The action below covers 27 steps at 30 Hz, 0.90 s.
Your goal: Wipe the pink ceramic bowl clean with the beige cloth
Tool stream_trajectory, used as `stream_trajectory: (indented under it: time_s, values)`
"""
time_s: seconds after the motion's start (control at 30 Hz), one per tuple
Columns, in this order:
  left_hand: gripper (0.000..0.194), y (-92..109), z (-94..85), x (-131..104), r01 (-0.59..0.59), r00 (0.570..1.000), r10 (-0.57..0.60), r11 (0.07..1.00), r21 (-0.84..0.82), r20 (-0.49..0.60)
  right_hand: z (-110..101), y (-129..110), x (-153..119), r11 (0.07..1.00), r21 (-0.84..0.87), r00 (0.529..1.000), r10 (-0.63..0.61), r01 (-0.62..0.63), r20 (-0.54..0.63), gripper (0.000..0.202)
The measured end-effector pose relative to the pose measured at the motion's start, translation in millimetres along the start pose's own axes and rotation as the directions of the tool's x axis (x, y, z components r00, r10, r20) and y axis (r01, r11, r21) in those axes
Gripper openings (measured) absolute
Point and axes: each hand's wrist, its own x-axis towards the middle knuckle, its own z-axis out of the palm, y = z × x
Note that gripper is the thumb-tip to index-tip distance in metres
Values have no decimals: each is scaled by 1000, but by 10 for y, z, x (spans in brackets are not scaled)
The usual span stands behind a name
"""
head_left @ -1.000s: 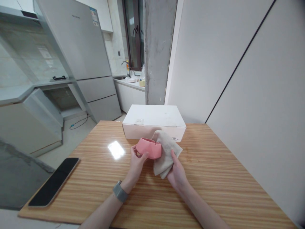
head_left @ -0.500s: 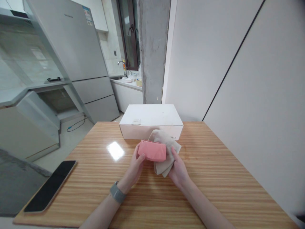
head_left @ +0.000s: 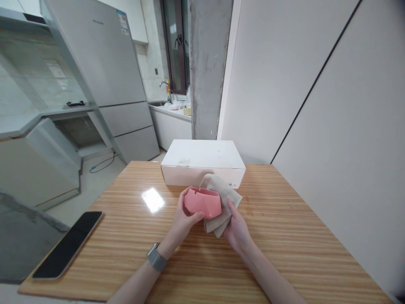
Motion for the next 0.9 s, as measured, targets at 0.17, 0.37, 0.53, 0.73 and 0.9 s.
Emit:
stream_trajectory:
  time_s: [0.17, 0.37, 0.53, 0.73, 0.9]
  values:
    - [89, 81, 36, -15, -12, 998, 17, 997, 82, -57, 21, 16, -1, 1000, 15, 1000, -13, 13, -6, 33]
    - [93, 6, 10, 2, 79, 993, -79, 997, -11, -83, 6, 40, 6, 999, 36, 999, -39, 41, -31, 31]
    - [68, -72, -60, 42, 198, 979, -201, 927, -318, 25, -3, 5, 28, 996, 38, 992, -79, 83, -98, 25]
    - [61, -10, -44, -3, 143, 988, -124, 957, -251, 89, 14, -47, 18, 998, 6, 995, -57, 58, -79, 30]
    - [63, 1, -21, -8, 165, 979, -125, 948, -271, 161, 23, -44, -2, 1000, 11, 999, -28, 28, -40, 34]
